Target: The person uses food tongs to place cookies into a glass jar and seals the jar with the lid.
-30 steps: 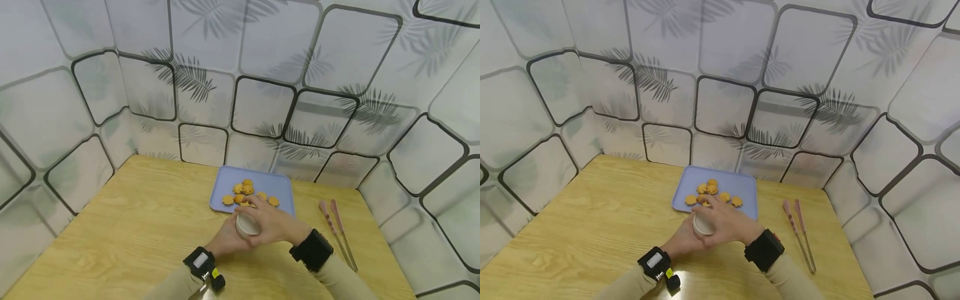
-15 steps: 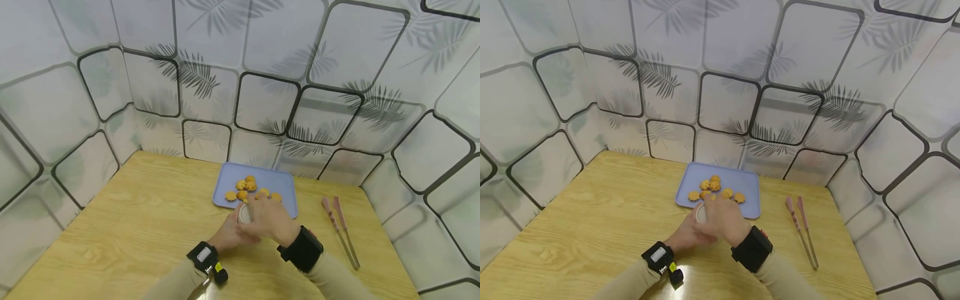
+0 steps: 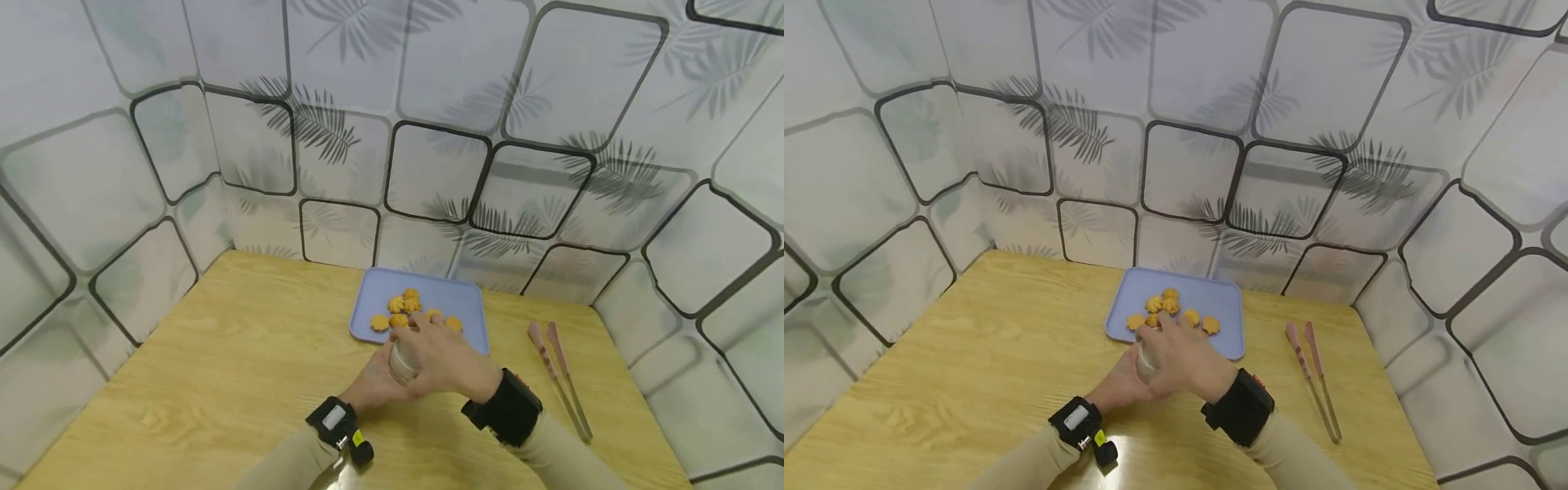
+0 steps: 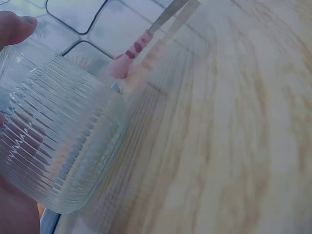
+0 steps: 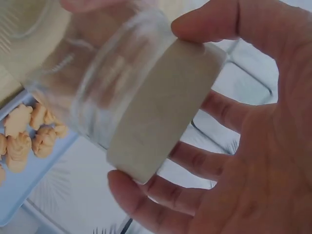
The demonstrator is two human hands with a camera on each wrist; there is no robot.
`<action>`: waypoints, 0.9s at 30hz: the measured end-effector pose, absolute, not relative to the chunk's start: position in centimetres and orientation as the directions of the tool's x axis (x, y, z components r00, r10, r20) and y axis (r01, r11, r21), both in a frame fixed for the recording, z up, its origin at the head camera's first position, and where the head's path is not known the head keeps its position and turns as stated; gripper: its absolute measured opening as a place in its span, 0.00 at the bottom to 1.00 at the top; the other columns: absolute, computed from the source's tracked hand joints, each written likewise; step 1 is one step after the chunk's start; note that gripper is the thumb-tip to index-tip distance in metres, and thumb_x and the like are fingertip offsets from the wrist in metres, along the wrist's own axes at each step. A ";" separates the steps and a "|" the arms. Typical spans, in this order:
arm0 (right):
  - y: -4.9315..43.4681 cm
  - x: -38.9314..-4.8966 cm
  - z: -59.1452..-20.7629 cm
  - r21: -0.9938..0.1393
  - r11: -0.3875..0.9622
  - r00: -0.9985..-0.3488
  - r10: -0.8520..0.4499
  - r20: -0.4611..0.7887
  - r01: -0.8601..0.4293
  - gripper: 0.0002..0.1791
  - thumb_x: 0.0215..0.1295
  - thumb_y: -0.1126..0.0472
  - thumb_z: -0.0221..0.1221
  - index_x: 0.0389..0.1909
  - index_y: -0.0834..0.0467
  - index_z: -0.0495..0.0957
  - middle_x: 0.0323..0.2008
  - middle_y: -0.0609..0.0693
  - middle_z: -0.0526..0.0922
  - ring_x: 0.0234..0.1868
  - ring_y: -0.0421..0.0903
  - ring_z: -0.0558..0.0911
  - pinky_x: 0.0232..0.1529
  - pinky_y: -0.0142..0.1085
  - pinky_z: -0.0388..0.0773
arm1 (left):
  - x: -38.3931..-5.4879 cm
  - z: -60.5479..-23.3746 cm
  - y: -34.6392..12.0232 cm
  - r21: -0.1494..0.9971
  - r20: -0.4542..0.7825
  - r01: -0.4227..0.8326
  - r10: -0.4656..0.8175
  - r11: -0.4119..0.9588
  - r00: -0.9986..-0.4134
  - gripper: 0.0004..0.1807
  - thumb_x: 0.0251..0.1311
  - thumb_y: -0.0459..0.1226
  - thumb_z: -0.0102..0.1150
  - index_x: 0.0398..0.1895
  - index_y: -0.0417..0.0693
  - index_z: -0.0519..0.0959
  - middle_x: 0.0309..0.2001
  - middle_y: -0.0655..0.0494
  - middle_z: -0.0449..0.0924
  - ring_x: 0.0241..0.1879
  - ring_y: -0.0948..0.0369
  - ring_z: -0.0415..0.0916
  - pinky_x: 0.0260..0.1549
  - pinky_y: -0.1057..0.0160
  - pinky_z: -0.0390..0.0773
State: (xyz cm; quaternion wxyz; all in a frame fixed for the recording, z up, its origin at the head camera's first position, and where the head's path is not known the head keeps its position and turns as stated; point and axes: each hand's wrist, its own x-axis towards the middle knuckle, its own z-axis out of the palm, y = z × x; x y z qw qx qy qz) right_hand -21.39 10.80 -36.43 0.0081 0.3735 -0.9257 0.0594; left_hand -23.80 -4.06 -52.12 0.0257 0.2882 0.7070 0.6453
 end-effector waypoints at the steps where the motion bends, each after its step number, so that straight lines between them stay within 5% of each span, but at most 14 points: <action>1: 11.1 -21.4 -36.2 -0.118 0.707 -0.716 -0.693 0.078 -0.697 0.40 0.37 0.43 0.72 0.56 0.48 0.73 0.50 0.55 0.71 0.41 0.54 0.71 0.29 0.43 0.78 | -23.8 -52.2 -4.1 0.929 0.332 0.370 0.439 0.001 -0.835 0.52 0.40 0.34 0.76 0.70 0.50 0.56 0.58 0.48 0.71 0.54 0.55 0.71 0.55 0.51 0.74; 8: 15.8 -21.2 -36.5 -0.249 0.743 -0.782 -0.608 0.137 -0.621 0.36 0.41 0.57 0.68 0.58 0.48 0.72 0.51 0.55 0.71 0.40 0.53 0.70 0.28 0.39 0.75 | -23.4 -51.6 -4.1 0.923 0.354 0.384 0.424 -0.015 -0.834 0.45 0.35 0.34 0.79 0.60 0.51 0.64 0.54 0.47 0.74 0.54 0.52 0.71 0.55 0.46 0.72; 15: 19.1 -20.6 -40.5 -0.296 0.819 -0.864 -0.501 0.049 -0.492 0.36 0.42 0.57 0.70 0.58 0.50 0.74 0.48 0.56 0.72 0.37 0.54 0.70 0.24 0.39 0.73 | -22.5 -49.4 -4.7 0.927 0.365 0.367 0.414 -0.077 -0.834 0.42 0.34 0.26 0.76 0.56 0.35 0.64 0.51 0.35 0.72 0.54 0.41 0.68 0.54 0.34 0.68; 27: 20.6 -19.8 -46.2 -0.366 0.828 -0.870 -0.485 -0.087 -0.425 0.40 0.36 0.54 0.77 0.57 0.54 0.77 0.49 0.58 0.72 0.42 0.59 0.72 0.31 0.49 0.78 | -22.3 -49.2 -4.8 0.933 0.355 0.342 0.448 -0.113 -0.821 0.44 0.36 0.25 0.75 0.60 0.40 0.63 0.55 0.30 0.68 0.57 0.40 0.65 0.56 0.34 0.67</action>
